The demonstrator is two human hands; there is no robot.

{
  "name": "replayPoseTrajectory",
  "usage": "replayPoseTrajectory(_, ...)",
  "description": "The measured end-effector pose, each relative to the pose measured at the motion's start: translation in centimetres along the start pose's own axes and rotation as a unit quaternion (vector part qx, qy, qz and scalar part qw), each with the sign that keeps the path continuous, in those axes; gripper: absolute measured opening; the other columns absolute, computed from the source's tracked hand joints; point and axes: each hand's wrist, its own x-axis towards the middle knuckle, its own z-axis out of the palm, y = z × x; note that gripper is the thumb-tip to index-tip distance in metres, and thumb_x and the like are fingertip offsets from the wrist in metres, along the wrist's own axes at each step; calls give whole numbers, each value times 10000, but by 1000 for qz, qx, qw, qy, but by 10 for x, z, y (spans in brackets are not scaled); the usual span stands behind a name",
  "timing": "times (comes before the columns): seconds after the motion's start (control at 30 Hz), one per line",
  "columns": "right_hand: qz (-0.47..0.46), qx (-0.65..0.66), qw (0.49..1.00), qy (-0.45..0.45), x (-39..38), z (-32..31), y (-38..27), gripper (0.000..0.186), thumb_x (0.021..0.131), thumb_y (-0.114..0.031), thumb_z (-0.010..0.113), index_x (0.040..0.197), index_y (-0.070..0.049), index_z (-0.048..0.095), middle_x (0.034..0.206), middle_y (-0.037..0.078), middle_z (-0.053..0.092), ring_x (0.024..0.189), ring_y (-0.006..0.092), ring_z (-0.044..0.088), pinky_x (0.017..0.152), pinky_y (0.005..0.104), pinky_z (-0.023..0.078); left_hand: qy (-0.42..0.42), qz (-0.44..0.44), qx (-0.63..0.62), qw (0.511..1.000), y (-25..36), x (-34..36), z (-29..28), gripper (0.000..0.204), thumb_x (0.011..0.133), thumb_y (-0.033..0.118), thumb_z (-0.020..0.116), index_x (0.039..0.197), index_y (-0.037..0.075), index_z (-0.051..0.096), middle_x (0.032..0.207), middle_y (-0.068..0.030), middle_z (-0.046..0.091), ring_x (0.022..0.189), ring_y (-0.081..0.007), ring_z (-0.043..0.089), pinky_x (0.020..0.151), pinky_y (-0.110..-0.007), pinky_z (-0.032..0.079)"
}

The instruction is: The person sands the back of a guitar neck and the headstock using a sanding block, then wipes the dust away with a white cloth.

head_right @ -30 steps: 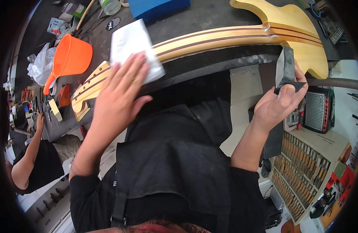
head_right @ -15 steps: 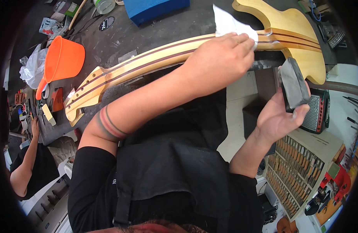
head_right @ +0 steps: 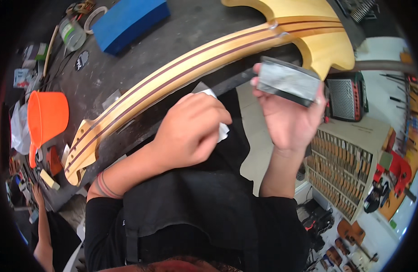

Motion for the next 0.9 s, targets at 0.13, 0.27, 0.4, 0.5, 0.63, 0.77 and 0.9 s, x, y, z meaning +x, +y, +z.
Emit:
replayPoseTrajectory(0.13,-3,-5,1000,-7,-7,5,15,845,1174,-671,436,1631,34,527,1564,412,593,1320,507,688,1098,524,572,29,-186,-182,965,19,11,-6,256,943,-52,766,1180,39,729,1149,-113,692,985,-271,691,837,-378,561)
replayPoseTrajectory(0.27,-4,-21,1000,-16,-18,13,23,783,1209,-619,379,1570,44,586,1534,348,651,1303,469,715,1092,512,573,97,-56,-45,993,16,20,-5,371,951,47,869,1288,50,713,1251,-115,682,1063,-260,673,831,-373,560)
replayPoseTrajectory(0.4,7,-68,998,-3,-32,18,29,690,1234,-540,374,1543,44,573,1507,283,692,1324,440,720,1123,512,560,92,-59,-5,994,17,18,-1,494,930,184,939,1322,51,669,1254,-123,669,1017,-269,666,809,-375,555)
replayPoseTrajectory(0.5,13,-147,988,34,-45,20,32,689,1195,-569,502,1530,32,538,1502,274,679,1365,391,696,1187,494,520,66,-134,-49,988,26,8,1,520,948,260,942,1304,48,629,1213,-113,651,957,-248,644,805,-369,554)
replayPoseTrajectory(0.63,-109,-433,893,56,-49,26,40,875,993,-699,792,1451,9,558,1562,260,593,1447,306,588,1235,473,449,11,-246,-290,925,28,-4,12,427,1110,336,809,1323,35,594,1181,-52,650,1030,-115,613,903,-321,539)
replayPoseTrajectory(0.77,-229,-526,819,-22,-47,12,41,733,971,-560,879,1388,-27,598,1564,266,582,1450,360,583,1239,522,440,13,-303,-557,774,33,-8,15,430,1154,358,741,1315,-22,621,1163,-85,732,1057,-122,668,937,-309,557)
replayPoseTrajectory(0.9,-254,-647,716,-70,-37,10,35,683,839,-416,970,1333,-77,643,1557,254,605,1422,396,602,1209,515,465,-23,-330,-542,772,20,-8,7,374,1155,232,737,1404,-29,637,1256,-54,719,1181,-111,669,1044,-319,559)
